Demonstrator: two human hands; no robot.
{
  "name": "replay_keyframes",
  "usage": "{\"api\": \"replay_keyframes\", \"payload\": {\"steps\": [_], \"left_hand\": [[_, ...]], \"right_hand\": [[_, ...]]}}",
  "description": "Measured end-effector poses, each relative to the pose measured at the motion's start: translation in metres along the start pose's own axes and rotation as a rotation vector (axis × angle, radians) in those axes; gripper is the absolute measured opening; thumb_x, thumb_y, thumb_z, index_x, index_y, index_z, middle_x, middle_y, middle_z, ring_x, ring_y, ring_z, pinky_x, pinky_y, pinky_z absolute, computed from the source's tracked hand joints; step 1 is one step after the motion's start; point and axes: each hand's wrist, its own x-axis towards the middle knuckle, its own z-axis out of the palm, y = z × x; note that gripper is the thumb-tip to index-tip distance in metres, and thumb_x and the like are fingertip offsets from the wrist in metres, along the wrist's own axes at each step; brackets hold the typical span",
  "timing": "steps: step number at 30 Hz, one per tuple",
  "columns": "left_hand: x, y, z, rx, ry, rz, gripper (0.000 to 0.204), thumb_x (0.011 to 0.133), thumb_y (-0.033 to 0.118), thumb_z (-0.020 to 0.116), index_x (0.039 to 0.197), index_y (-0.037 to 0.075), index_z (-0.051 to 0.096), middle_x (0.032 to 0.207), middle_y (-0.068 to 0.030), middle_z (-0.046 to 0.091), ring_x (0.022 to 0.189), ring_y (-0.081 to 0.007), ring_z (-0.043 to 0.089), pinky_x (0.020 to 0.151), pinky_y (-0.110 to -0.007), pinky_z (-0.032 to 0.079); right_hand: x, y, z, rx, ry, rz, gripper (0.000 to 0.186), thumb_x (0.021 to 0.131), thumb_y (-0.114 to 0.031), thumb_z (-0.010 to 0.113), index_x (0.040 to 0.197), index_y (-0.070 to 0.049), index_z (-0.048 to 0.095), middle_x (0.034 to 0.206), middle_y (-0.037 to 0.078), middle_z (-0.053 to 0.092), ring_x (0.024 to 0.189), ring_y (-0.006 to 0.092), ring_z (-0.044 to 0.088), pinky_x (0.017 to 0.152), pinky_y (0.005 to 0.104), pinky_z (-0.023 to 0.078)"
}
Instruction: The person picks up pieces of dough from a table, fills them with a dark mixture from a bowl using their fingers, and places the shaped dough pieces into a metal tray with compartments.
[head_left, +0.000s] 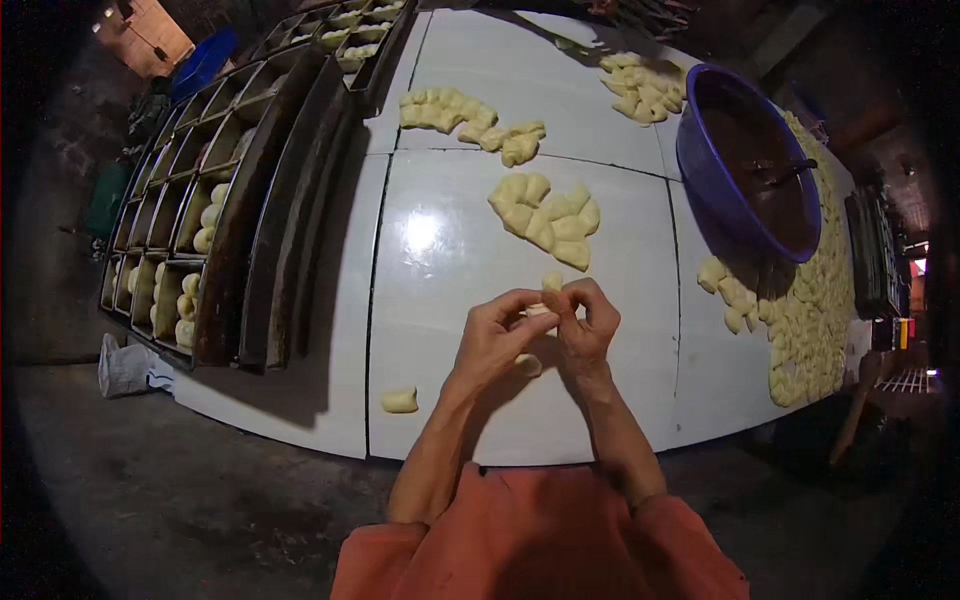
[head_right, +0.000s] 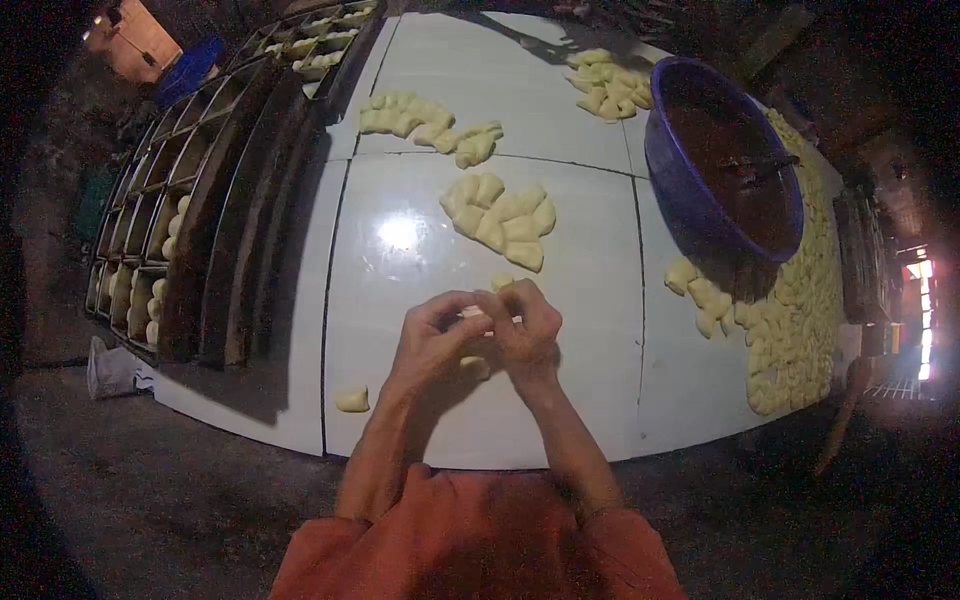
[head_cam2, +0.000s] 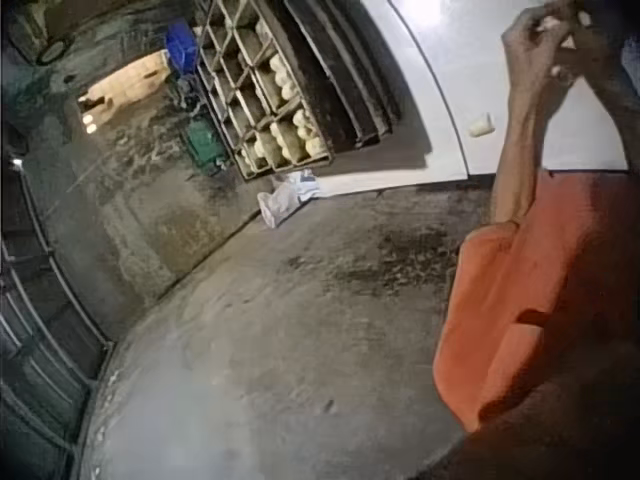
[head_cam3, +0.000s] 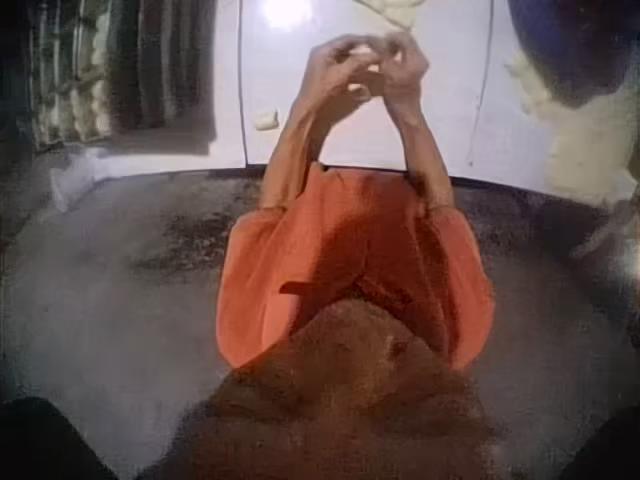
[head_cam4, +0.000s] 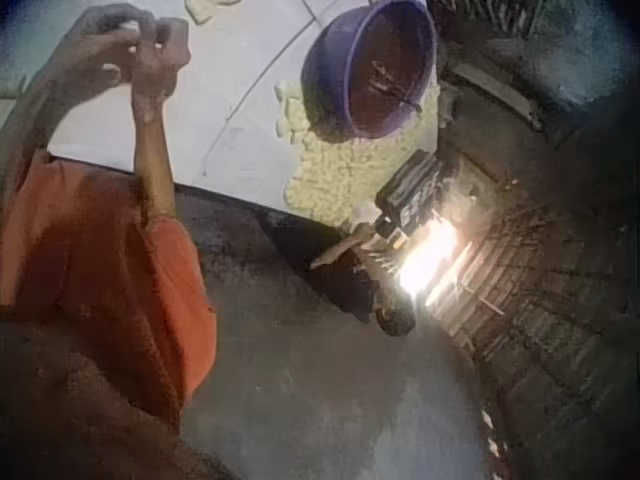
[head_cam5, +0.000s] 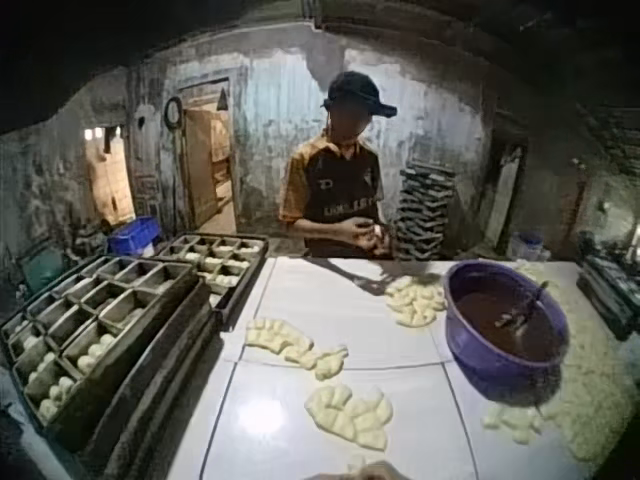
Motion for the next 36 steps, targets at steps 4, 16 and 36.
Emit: {"api": "replay_keyframes", "payload": {"steps": [4, 16, 36], "left_hand": [[0.001, -0.01, -0.006, -0.19, 0.028, -0.069, 0.025, 0.096, 0.021, 0.068, 0.103, -0.003, 0.072, 0.079, -0.0015, 0.067, 0.068, -0.0052, 0.058, 0.059, -0.021, 0.047], [-0.098, 0.02, -0.076, 0.94, 0.475, 0.077, 0.036, 0.087, 0.023, 0.076, 0.118, 0.005, 0.069, 0.104, -0.0118, 0.068, 0.076, -0.0246, 0.07, 0.068, -0.034, 0.055], [-0.084, -0.02, -0.029, -0.062, 0.299, -0.028, 0.023, 0.095, 0.017, 0.07, 0.108, -0.002, 0.07, 0.083, -0.0072, 0.074, 0.069, -0.0069, 0.066, 0.056, -0.019, 0.048]], "right_hand": [[-0.002, -0.016, -0.005, 0.112, -0.115, 0.124, 0.014, 0.093, -0.007, 0.068, 0.104, 0.001, 0.066, 0.099, 0.012, 0.064, 0.078, 0.0178, 0.063, 0.068, 0.0303, 0.053], [-0.031, -0.014, -0.028, -0.191, -0.484, 0.215, 0.017, 0.094, -0.012, 0.064, 0.105, 0.001, 0.068, 0.098, 0.015, 0.068, 0.082, 0.0235, 0.068, 0.075, 0.0327, 0.054], [-0.062, -0.027, 0.008, 0.459, -0.455, 0.487, 0.027, 0.096, -0.009, 0.065, 0.12, 0.001, 0.059, 0.109, 0.011, 0.067, 0.095, 0.0145, 0.067, 0.081, 0.0275, 0.056]]}}
